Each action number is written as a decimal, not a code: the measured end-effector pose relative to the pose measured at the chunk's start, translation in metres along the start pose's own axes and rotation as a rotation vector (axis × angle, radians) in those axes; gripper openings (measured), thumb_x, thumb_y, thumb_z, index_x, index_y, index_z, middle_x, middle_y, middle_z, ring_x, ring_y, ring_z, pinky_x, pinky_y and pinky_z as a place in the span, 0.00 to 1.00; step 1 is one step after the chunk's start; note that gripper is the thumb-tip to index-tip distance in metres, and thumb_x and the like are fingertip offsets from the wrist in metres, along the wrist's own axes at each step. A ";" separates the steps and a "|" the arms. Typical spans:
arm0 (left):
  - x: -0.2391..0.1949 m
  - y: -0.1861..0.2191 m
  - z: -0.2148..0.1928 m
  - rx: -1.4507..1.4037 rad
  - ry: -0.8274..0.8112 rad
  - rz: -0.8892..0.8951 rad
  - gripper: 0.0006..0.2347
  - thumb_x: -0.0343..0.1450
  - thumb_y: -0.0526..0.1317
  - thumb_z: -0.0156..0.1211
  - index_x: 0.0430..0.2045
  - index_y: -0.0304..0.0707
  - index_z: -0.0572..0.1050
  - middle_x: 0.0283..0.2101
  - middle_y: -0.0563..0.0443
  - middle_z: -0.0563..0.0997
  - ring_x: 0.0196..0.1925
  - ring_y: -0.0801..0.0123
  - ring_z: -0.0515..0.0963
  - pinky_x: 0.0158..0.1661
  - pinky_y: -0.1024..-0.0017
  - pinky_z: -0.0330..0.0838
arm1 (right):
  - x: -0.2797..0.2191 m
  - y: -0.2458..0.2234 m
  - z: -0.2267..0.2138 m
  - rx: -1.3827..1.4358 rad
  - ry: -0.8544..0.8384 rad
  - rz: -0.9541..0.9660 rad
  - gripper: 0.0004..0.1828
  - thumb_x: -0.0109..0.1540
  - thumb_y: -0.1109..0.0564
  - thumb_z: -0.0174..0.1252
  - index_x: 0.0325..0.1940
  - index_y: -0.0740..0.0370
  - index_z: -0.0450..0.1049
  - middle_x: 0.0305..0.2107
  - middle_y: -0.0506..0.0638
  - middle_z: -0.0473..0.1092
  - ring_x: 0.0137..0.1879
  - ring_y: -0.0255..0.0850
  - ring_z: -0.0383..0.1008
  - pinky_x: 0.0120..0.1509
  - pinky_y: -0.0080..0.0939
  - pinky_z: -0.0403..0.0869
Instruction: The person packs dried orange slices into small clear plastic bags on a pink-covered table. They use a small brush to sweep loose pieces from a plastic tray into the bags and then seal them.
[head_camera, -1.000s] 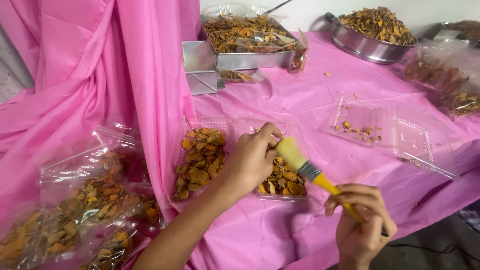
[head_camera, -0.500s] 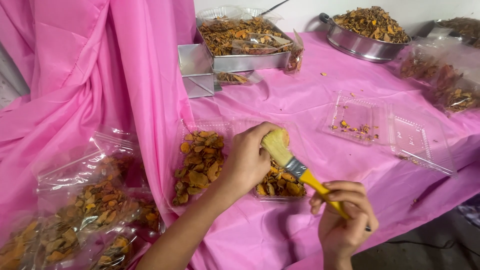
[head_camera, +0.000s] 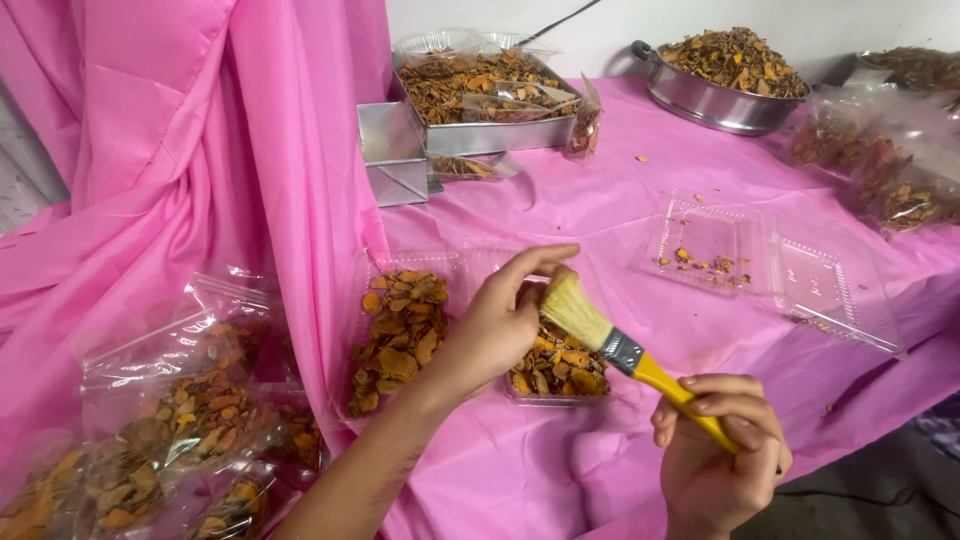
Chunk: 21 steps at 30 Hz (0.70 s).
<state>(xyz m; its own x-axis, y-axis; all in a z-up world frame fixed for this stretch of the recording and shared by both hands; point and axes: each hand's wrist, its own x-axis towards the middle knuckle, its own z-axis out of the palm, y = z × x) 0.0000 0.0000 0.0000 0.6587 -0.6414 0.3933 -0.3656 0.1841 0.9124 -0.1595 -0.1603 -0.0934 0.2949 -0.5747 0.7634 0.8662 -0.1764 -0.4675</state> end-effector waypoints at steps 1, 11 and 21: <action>0.001 -0.002 0.001 -0.066 0.013 -0.067 0.17 0.73 0.24 0.44 0.52 0.41 0.71 0.58 0.45 0.78 0.59 0.66 0.76 0.54 0.77 0.70 | 0.000 -0.002 0.003 -0.007 0.004 0.034 0.17 0.67 0.61 0.38 0.34 0.68 0.73 0.37 0.61 0.71 0.26 0.50 0.73 0.26 0.35 0.77; -0.001 0.005 0.004 -0.290 -0.015 -0.125 0.21 0.76 0.38 0.43 0.67 0.33 0.63 0.67 0.45 0.71 0.50 0.72 0.81 0.57 0.76 0.77 | -0.003 0.006 0.013 -0.266 0.121 -0.037 0.14 0.65 0.63 0.37 0.35 0.71 0.69 0.42 0.68 0.66 0.30 0.55 0.70 0.31 0.44 0.78; 0.000 -0.005 0.007 -0.404 -0.007 -0.242 0.15 0.76 0.34 0.49 0.54 0.26 0.75 0.52 0.42 0.81 0.46 0.66 0.82 0.54 0.74 0.79 | 0.016 -0.020 0.029 -0.444 -0.077 -0.234 0.17 0.70 0.68 0.33 0.35 0.75 0.68 0.37 0.67 0.71 0.27 0.45 0.76 0.23 0.30 0.76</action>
<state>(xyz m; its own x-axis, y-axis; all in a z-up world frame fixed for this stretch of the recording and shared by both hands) -0.0032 -0.0060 -0.0053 0.6883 -0.7067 0.1640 0.0841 0.3024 0.9495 -0.1606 -0.1432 -0.0588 0.1567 -0.4219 0.8930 0.6624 -0.6257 -0.4119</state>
